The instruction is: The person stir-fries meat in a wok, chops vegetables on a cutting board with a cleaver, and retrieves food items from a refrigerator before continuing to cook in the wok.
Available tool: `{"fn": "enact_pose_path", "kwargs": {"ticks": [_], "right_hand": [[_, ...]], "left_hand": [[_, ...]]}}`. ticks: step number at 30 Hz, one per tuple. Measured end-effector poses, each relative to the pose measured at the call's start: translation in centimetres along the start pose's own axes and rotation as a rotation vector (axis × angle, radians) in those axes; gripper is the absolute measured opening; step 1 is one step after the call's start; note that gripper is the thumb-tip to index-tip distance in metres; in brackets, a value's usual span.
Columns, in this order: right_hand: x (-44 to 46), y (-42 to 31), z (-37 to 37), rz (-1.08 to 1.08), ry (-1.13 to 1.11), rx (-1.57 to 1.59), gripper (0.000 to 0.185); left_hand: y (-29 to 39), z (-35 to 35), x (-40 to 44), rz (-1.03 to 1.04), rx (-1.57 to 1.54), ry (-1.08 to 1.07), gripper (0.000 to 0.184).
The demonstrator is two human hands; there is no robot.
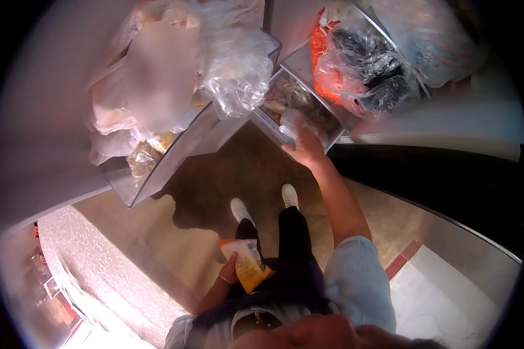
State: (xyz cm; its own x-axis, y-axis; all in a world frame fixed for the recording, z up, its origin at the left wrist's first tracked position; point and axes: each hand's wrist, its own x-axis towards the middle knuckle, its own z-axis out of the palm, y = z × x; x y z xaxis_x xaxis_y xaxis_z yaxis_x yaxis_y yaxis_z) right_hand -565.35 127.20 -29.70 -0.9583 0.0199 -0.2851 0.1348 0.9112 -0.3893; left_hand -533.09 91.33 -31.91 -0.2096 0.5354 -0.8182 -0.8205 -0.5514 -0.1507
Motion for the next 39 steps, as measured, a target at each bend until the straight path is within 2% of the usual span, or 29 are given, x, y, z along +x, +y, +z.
{"fn": "enact_pose_path", "kwargs": {"ticks": [2,5,8,11,14,15,18,20,22,23,24,25,27,28,30,32,35,38,39], "right_hand": [[0.0,-1.0,-0.1,0.081,-0.044,-0.052,0.11],[0.5,-0.9,1.2,0.144,-0.141,-0.294,0.11],[0.0,-1.5,-1.3,0.164,-0.24,-0.108,0.113],[0.2,-1.4,-1.3,0.23,-0.222,-0.023,0.121],[0.7,2.1,0.8,-0.065,0.001,0.248,0.118],[0.9,2.5,0.5,0.099,-0.235,0.306,0.119],[1.9,4.0,1.3,0.143,-0.357,0.493,0.116],[2.9,5.4,2.0,0.171,-0.459,0.433,0.111],[1.8,3.4,-0.3,0.207,-0.471,0.4,0.108],[1.8,4.1,2.7,0.148,-0.287,0.26,0.097],[-0.3,-1.2,-1.5,0.154,-0.125,-0.056,0.077],[-1.4,-2.7,-1.4,-0.111,0.272,-0.129,0.058],[-2.7,-5.5,0.0,-0.493,0.492,0.285,0.033],[-2.5,-6.9,1.4,-0.506,0.453,0.461,0.018],[-1.0,-7.0,7.7,-0.196,0.248,0.748,0.03],[2.6,-6.9,8.3,0.524,-0.125,1.487,0.03],[2.5,-8.9,6.4,0.691,0.108,2.581,0.021],[2.4,-5.2,9.3,0.472,0.091,2.827,0.006],[1.7,-4.6,8.4,0.564,-0.013,2.849,0.002]], "left_hand": [[0.2,0.1,-0.3,0.035,0.021,0.006,0.063],[0.0,-1.7,-0.2,0.068,0.004,0.001,0.063],[0.0,-3.5,-0.1,0.049,-0.065,0.013,0.065],[0.4,-3.2,0.1,0.031,-0.068,0.005,0.066],[0.9,-3.3,0.9,0.065,0.02,-0.007,0.066],[0.7,-3.1,0.7,0.075,0.042,0.019,0.066],[0.7,-3.3,0.6,0.076,0.065,0.061,0.065],[0.8,-4.4,0.9,0.049,-0.005,0.016,0.064],[1.1,-4.0,0.9,0.018,-0.034,0.029,0.064],[1.2,-3.7,0.8,0.005,-0.049,0.036,0.065],[1.4,-3.5,0.8,0.005,-0.071,0.027,0.064],[1.3,-3.4,0.7,0.004,-0.094,0.019,0.063],[1.2,-3.2,0.5,0.009,-0.09,0.022,0.063],[1.2,-3.3,0.6,0.017,-0.061,0.03,0.062],[1.2,-2.7,1.2,0.02,-0.027,0.04,0.062],[1.1,-2.0,1.2,0.008,-0.017,0.052,0.063],[0.0,-2.0,1.5,0.017,-0.064,0.047,0.064],[-0.5,1.0,0.8,0.074,0.008,0.036,0.065],[-0.6,1.0,1.1,0.065,-0.033,-0.016,0.066]]}}
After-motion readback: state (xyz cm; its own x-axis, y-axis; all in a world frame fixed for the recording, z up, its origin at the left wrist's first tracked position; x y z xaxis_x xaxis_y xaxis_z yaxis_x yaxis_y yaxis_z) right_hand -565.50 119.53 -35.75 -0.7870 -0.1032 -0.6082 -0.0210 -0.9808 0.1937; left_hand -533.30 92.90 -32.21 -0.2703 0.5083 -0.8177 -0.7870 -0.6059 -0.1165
